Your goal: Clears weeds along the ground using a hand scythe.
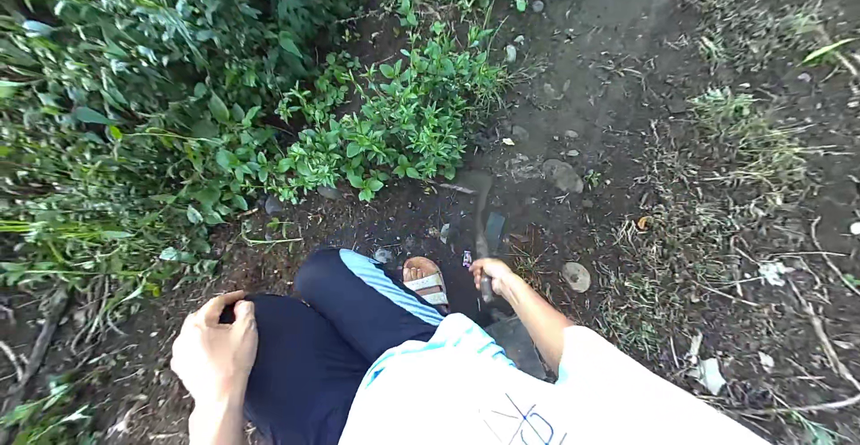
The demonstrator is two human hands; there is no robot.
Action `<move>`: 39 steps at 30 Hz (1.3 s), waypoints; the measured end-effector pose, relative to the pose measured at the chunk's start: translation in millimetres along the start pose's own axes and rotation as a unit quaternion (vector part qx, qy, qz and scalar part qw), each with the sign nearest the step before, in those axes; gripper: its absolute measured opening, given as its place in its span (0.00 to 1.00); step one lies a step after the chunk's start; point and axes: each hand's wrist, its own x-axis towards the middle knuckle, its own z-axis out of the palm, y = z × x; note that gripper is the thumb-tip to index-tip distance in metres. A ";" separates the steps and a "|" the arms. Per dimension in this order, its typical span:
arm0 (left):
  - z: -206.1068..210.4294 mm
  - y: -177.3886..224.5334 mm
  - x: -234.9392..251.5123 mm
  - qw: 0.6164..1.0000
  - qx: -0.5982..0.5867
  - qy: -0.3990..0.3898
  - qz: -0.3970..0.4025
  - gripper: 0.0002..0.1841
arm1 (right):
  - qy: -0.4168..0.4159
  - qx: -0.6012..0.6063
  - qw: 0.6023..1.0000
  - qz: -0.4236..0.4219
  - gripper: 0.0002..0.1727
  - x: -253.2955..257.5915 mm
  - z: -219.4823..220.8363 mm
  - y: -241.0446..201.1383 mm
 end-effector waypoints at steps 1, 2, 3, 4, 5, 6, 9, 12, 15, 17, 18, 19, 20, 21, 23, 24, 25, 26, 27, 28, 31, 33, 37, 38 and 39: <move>-4.4 -1.1 2.6 1.000 -0.007 -0.023 0.006 0.17 | -0.008 -0.022 0.999 0.026 0.03 -3.1 -6.5 9.1; -8.9 -3.8 7.3 0.999 -0.020 -0.050 0.005 0.16 | -0.002 -0.034 0.999 0.030 0.04 -6.6 -13.6 13.8; -11.9 -8.0 12.9 0.996 -0.042 -0.077 -0.001 0.15 | 0.013 -0.043 0.999 0.017 0.03 -9.2 -21.7 14.8; -13.8 -10.8 17.5 0.992 -0.077 -0.103 -0.020 0.14 | 0.027 -0.049 0.998 -0.004 0.03 -11.2 -29.9 13.2; -14.0 -11.8 21.0 0.983 -0.123 -0.129 -0.045 0.13 | 0.038 -0.046 0.998 -0.030 0.07 -11.9 -36.7 8.4; -12.9 -12.5 23.2 0.970 -0.166 -0.162 -0.068 0.15 | 0.047 -0.030 0.997 -0.054 0.10 -12.2 -41.7 1.5; -9.5 -10.7 21.2 0.951 -0.211 -0.207 -0.091 0.19 | 0.065 0.035 0.993 -0.095 0.13 -11.8 -46.6 -11.9; -13.7 -0.4 17.7 0.960 -0.176 -0.207 -0.075 0.18 | 0.063 -0.021 0.992 -0.105 0.14 -4.6 -52.9 -0.6; -17.1 7.5 14.6 0.962 -0.173 -0.192 -0.087 0.16 | 0.049 -0.232 0.968 -0.079 0.18 3.5 -66.5 16.3; -16.8 9.6 13.4 0.964 -0.167 -0.188 -0.082 0.15 | 0.054 -0.310 0.946 -0.073 0.20 5.9 -69.5 25.6; -16.4 10.7 13.9 0.967 -0.156 -0.189 -0.076 0.15 | 0.059 -0.319 0.942 -0.083 0.21 4.2 -68.5 27.3; -16.5 12.5 14.2 0.968 -0.145 -0.192 -0.071 0.15 | 0.057 -0.318 0.942 -0.095 0.23 0.5 -65.6 27.0; -16.9 13.9 14.7 0.969 -0.131 -0.199 -0.068 0.15 | 0.048 -0.309 0.944 -0.107 0.25 -4.5 -60.0 26.2; -16.4 14.6 15.4 0.970 -0.115 -0.205 -0.064 0.15 | 0.037 -0.293 0.948 -0.120 0.26 -8.1 -51.2 24.1; -15.5 16.3 17.2 0.971 -0.095 -0.212 -0.057 0.15 | 0.017 -0.254 0.956 -0.148 0.25 -7.6 -23.2 17.3; -14.6 17.3 18.2 0.972 -0.091 -0.209 -0.057 0.15 | 0.007 -0.238 0.959 -0.155 0.25 -2.7 -4.3 13.8; -13.3 18.7 19.3 0.974 -0.091 -0.200 -0.060 0.15 | -0.003 -0.232 0.960 -0.158 0.25 6.7 15.9 11.7; -11.1 19.4 19.6 0.976 -0.099 -0.185 -0.064 0.14 | -0.012 -0.242 0.958 -0.154 0.25 21.4 34.8 12.8; -8.1 17.1 16.9 0.979 -0.108 -0.164 -0.063 0.14 | -0.022 -0.274 0.951 -0.139 0.24 37.3 48.2 18.3; -4.8 11.9 11.0 0.983 -0.109 -0.137 -0.052 0.15 | -0.033 -0.315 0.942 -0.110 0.23 50.1 55.0 26.4; 3.4 -8.9 -8.2 0.994 -0.098 -0.045 0.032 0.26 | -0.047 -0.344 0.935 -0.072 0.21 54.7 54.2 30.1; 6.9 -25.5 -21.2 0.993 -0.105 0.006 0.060 0.28 | -0.043 -0.318 0.942 -0.099 0.22 38.0 49.5 15.8; 2.6 -43.4 -28.0 0.992 -0.111 0.041 0.034 0.27 | 0.009 -0.204 0.959 -0.196 0.15 27.3 76.7 6.0; 2.1 -44.5 -29.7 0.993 -0.108 0.045 0.027 0.27 | 0.018 -0.212 0.956 -0.201 0.13 34.4 82.3 12.5; 2.3 -46.0 -31.7 0.993 -0.105 0.048 0.023 0.28 | 0.019 -0.256 0.949 -0.183 0.15 42.3 81.6 20.3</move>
